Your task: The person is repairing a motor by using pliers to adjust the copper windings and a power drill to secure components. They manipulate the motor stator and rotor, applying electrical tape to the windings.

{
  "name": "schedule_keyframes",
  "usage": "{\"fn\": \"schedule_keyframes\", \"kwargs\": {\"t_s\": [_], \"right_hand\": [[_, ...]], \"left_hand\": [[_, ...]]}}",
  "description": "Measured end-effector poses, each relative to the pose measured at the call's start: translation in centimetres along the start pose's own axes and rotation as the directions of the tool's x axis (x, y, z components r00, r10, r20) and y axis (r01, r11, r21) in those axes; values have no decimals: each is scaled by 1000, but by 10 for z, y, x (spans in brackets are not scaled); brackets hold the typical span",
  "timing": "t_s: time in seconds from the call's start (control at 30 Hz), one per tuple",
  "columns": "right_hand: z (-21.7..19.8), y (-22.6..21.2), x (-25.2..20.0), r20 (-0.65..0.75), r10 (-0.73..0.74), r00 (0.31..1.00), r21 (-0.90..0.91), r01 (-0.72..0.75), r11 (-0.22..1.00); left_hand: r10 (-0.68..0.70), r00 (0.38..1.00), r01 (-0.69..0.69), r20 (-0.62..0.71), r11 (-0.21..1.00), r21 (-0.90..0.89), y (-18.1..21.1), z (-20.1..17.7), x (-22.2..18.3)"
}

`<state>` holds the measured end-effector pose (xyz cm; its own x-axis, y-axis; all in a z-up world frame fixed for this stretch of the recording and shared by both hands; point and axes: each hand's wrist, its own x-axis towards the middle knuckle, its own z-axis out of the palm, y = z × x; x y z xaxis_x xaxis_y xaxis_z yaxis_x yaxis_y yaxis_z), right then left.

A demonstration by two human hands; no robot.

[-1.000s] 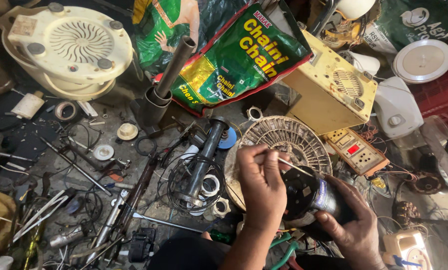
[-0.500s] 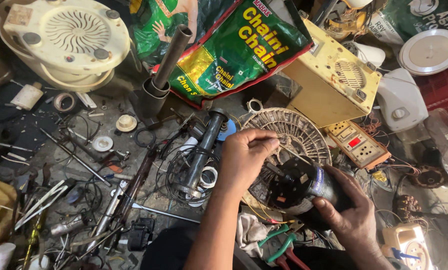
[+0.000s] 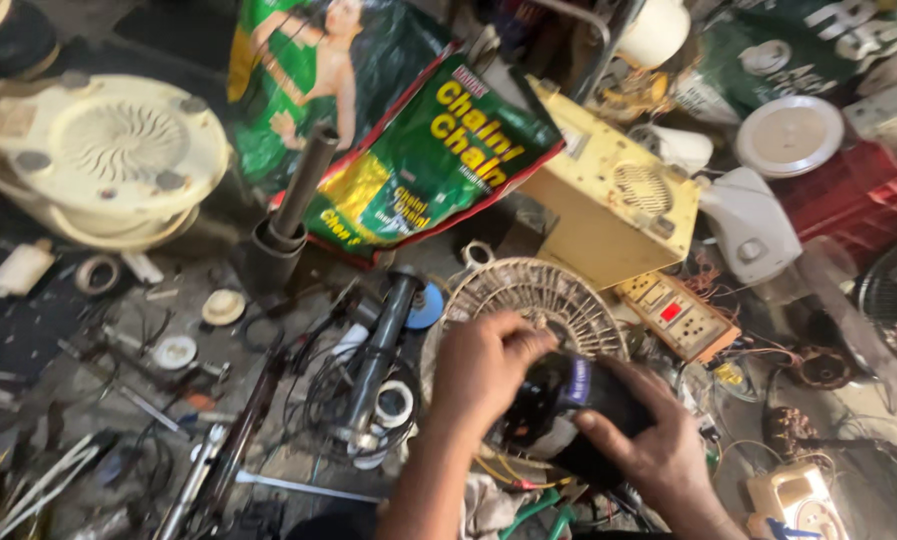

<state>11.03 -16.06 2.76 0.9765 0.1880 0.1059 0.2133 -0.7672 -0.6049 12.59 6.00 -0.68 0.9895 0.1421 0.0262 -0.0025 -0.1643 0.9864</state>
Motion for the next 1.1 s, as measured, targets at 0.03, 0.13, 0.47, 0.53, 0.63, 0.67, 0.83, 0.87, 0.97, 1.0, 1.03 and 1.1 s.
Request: {"fn": "schedule_keyframes", "kwargs": {"t_s": [0.03, 0.13, 0.47, 0.53, 0.63, 0.67, 0.83, 0.87, 0.97, 1.0, 1.03, 1.1], "right_hand": [[1, -1, 3, 9, 56, 998, -14, -56, 998], [3, -1, 14, 30, 135, 990, -65, -133, 989], [4, 58, -3, -144, 490, 860, 356, -417, 836], [4, 74, -2, -85, 456, 886, 421, -383, 822], [9, 93, 0, 9, 519, 855, 570, -431, 700], [11, 99, 1, 46, 551, 833, 619, -457, 639], [-7, 104, 21, -172, 419, 891, 585, -250, 772], [-13, 101, 25, -128, 425, 896, 612, -266, 744], [-45, 96, 72, -257, 491, 832, 89, -486, 870], [-52, 93, 91, -358, 298, 885, 77, -290, 954], [-57, 89, 112, -453, 95, 887, 44, -84, 996], [-64, 83, 155, -490, -325, 809, -200, 259, 945]], "left_hand": [[26, 1000, -26, 0, 1000, 17, 4, 5, 1], [119, 992, -117, -29, 990, 75, 13, 12, -6], [278, 955, -268, -104, 958, 103, 14, 38, -23], [336, 924, -327, -181, 942, 77, 14, 45, -20], [332, 912, -336, -242, 942, 27, 13, 53, -16], [316, 915, -326, -252, 946, 4, 12, 56, -16], [313, 902, -335, -298, 942, -23, 13, 64, -4], [327, 893, -340, -308, 940, 12, 10, 65, -5], [256, 924, -261, -286, 965, 20, 0, 67, 4], [209, 941, -215, -265, 977, 6, -4, 69, 6], [196, 945, -203, -263, 979, 2, -8, 70, 9], [167, 952, -175, -257, 984, -11, -15, 73, 13]]}}
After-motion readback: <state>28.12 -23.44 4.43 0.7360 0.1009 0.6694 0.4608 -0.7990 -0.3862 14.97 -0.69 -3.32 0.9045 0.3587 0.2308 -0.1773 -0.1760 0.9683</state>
